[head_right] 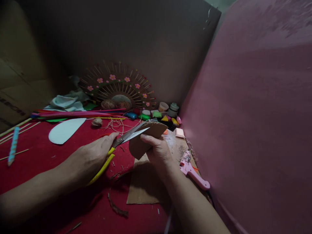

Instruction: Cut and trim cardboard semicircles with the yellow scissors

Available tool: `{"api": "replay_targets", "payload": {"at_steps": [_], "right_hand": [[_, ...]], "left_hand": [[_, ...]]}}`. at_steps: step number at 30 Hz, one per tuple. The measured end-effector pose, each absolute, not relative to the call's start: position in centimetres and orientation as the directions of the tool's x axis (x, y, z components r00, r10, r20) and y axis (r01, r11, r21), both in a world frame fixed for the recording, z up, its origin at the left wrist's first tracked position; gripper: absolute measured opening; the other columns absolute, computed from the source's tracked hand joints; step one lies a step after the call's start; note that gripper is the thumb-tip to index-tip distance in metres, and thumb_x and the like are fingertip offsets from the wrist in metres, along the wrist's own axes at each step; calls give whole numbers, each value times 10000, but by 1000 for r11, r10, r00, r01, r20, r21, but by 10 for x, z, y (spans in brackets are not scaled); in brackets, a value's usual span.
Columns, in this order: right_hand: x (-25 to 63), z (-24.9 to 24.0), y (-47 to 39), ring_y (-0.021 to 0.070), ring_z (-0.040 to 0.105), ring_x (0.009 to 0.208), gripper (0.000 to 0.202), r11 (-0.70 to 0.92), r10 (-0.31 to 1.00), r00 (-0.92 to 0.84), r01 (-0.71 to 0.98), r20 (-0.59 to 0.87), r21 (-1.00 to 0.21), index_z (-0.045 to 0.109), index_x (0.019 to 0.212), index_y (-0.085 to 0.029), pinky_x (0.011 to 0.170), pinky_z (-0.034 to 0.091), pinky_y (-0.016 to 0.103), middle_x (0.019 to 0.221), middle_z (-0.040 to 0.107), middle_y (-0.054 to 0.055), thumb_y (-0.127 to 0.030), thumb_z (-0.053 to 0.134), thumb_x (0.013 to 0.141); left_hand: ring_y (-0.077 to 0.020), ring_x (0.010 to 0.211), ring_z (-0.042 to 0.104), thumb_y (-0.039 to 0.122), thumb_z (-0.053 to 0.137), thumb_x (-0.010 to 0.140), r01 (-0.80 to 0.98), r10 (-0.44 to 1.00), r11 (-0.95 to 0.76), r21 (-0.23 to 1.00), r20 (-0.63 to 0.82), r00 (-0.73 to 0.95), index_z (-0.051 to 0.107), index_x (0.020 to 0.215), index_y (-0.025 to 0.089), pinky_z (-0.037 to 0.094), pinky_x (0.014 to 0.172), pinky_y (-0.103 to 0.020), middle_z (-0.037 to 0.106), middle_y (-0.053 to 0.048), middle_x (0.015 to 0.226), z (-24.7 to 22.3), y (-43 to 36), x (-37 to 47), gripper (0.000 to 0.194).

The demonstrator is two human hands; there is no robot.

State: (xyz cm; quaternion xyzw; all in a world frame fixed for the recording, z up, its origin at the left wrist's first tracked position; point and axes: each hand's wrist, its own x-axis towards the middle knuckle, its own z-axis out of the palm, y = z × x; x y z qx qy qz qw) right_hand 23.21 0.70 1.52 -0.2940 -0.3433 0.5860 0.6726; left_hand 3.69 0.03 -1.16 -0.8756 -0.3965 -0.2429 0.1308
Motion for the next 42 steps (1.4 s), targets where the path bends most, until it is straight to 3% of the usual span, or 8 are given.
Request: {"api": "replay_targets", "payload": {"at_steps": [14, 20, 25, 31, 33, 35, 38, 42], "right_hand": [[227, 13, 4, 151, 622, 702, 362, 135, 987, 151, -589, 56, -797, 652, 807, -216, 723, 487, 297, 724, 696, -41, -87, 750, 483], [229, 13, 4, 151, 623, 689, 385, 145, 986, 152, -581, 68, -801, 653, 827, -216, 708, 491, 298, 756, 710, -34, -79, 742, 478], [229, 13, 4, 149, 621, 704, 372, 138, 988, 140, -558, 72, -818, 649, 834, -216, 719, 483, 292, 764, 710, -27, -77, 731, 498], [232, 15, 6, 144, 616, 692, 374, 151, 988, 121, -554, 100, -819, 643, 824, -223, 711, 482, 290, 733, 702, -39, -75, 734, 493], [234, 16, 6, 142, 610, 686, 372, 175, 983, 133, -530, 123, -830, 639, 813, -228, 706, 480, 288, 725, 697, -45, -66, 729, 491], [235, 16, 6, 144, 606, 686, 372, 198, 980, 131, -505, 152, -840, 638, 813, -232, 706, 479, 291, 719, 693, -47, -59, 723, 495], [235, 15, 5, 145, 603, 703, 392, 227, 974, 101, -480, 203, -847, 645, 846, -240, 724, 473, 294, 725, 692, -48, -49, 713, 511], [234, 14, 4, 143, 600, 709, 344, 222, 972, 36, -466, 233, -857, 652, 820, -240, 723, 468, 284, 730, 699, -39, -55, 705, 535]], "left_hand": [[-239, 658, 614, 167, 267, 879, 794, 626, -581, -181, 524, 578, 460, 1142, -37, 481, 498, -326, 605, -158, 781, -4, -4, 41, 384], [-162, 507, 544, 164, 271, 873, 763, 632, -632, -136, 479, 609, 507, 990, 80, 393, 430, -276, 573, -77, 686, -4, -4, 36, 277], [-156, 443, 515, 175, 278, 853, 764, 648, -639, -87, 474, 596, 489, 923, 122, 323, 397, -277, 559, -37, 596, -1, -7, 36, 229], [-157, 374, 486, 119, 318, 764, 753, 674, -645, -128, 368, 640, 470, 851, 149, 273, 369, -277, 513, -7, 521, 4, -5, 28, 178], [-173, 433, 539, 143, 352, 754, 769, 704, -638, -47, 371, 606, 477, 963, 121, 347, 394, -279, 560, -29, 590, 4, 0, 24, 244], [-222, 659, 632, 173, 368, 776, 778, 706, -628, 23, 436, 558, 420, 1148, 72, 471, 528, -315, 630, -116, 808, 3, 4, 22, 389], [-289, 1001, 585, 208, 336, 843, 765, 653, -644, 3, 524, 547, 305, 1297, 29, 504, 756, -399, 567, -225, 1110, -1, 7, 22, 489], [-295, 995, 579, 178, 340, 838, 759, 639, -650, -44, 510, 576, 299, 1313, 12, 513, 734, -400, 573, -222, 1079, -8, 5, 26, 505]]}}
